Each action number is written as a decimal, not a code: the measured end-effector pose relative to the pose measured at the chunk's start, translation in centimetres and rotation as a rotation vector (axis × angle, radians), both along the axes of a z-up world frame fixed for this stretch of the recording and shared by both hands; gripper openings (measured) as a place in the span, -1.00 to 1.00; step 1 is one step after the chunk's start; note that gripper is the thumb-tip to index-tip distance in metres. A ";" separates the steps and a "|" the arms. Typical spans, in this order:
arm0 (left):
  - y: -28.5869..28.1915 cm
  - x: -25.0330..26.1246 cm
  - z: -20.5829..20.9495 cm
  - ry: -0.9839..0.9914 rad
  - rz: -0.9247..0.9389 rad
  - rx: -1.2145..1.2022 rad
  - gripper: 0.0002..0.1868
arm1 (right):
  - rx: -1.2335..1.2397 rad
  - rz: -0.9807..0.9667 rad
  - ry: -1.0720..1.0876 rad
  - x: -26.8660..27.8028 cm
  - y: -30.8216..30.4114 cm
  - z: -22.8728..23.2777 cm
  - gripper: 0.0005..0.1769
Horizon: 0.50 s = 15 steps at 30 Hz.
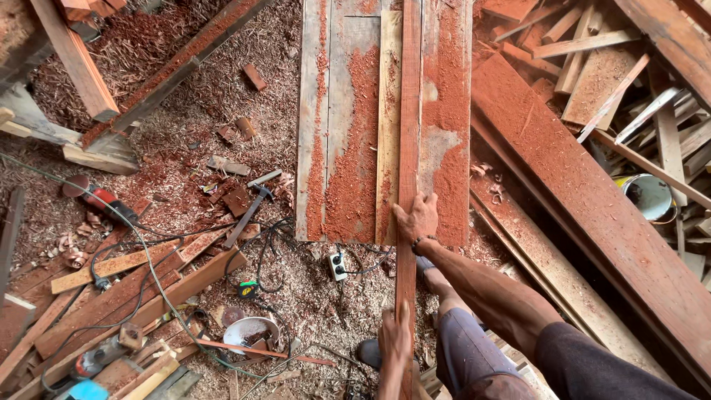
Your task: The person positions a piece of lumber on a wooden surface and uses a handsaw to cut it into smaller sections.
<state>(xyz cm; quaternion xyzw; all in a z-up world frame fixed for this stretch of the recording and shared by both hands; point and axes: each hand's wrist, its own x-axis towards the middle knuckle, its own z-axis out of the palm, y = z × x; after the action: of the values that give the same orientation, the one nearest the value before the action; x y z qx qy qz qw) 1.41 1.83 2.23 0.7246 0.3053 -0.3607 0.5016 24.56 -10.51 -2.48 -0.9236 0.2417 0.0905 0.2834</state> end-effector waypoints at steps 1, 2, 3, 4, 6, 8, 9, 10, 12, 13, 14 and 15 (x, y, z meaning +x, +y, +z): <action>0.4 -2.9 -1.6 0.023 -0.017 0.064 -0.12 | -0.002 -0.004 0.012 0.2 0.1 0.1 -0.39; 0.6 -5.9 -2.9 0.049 -0.033 0.128 -0.08 | -0.003 -0.006 0.026 0.3 0.1 0.3 -0.42; 0.1 -6.2 -3.5 0.052 -0.036 0.131 -0.08 | -0.001 -0.009 0.029 0.5 -0.2 0.2 -0.42; -0.2 -6.5 -4.4 0.041 -0.020 0.133 -0.17 | -0.034 0.006 0.027 0.7 -0.3 -0.1 -0.41; -0.6 -6.6 -5.0 0.031 -0.003 0.136 -0.25 | -0.065 0.023 0.027 1.3 -0.4 -0.5 -0.40; -1.1 -6.1 -4.6 0.001 0.049 0.185 -0.28 | -0.027 -0.010 -0.015 2.1 -0.6 -0.8 -0.32; -1.5 -4.9 -4.1 0.003 0.050 0.186 -0.28 | -0.025 -0.009 -0.012 2.9 -0.7 -0.2 -0.32; -1.3 -4.5 -3.3 -0.002 0.075 0.141 -0.33 | -0.014 -0.019 -0.018 3.0 -0.5 0.3 -0.32; -1.1 -4.3 -3.0 0.001 0.095 0.098 -0.37 | 0.000 -0.034 -0.014 3.2 -0.4 0.5 -0.32; -1.2 -4.5 -3.4 -0.013 0.096 0.103 -0.37 | -0.004 -0.033 -0.002 3.3 -0.6 0.2 -0.33; -1.5 -3.8 -4.0 -0.038 0.100 0.101 -0.36 | -0.012 -0.030 -0.002 4.3 -1.0 0.2 -0.33; -1.5 -3.3 -3.9 -0.041 0.096 0.098 -0.36 | -0.016 -0.033 -0.005 4.5 -1.5 0.2 -0.33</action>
<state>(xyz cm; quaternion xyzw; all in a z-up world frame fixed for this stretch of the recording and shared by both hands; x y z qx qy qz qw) -1.85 0.34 -1.68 0.7400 0.3467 -0.3058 0.4886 29.09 -11.97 -2.27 -0.9219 0.2569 0.0817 0.2782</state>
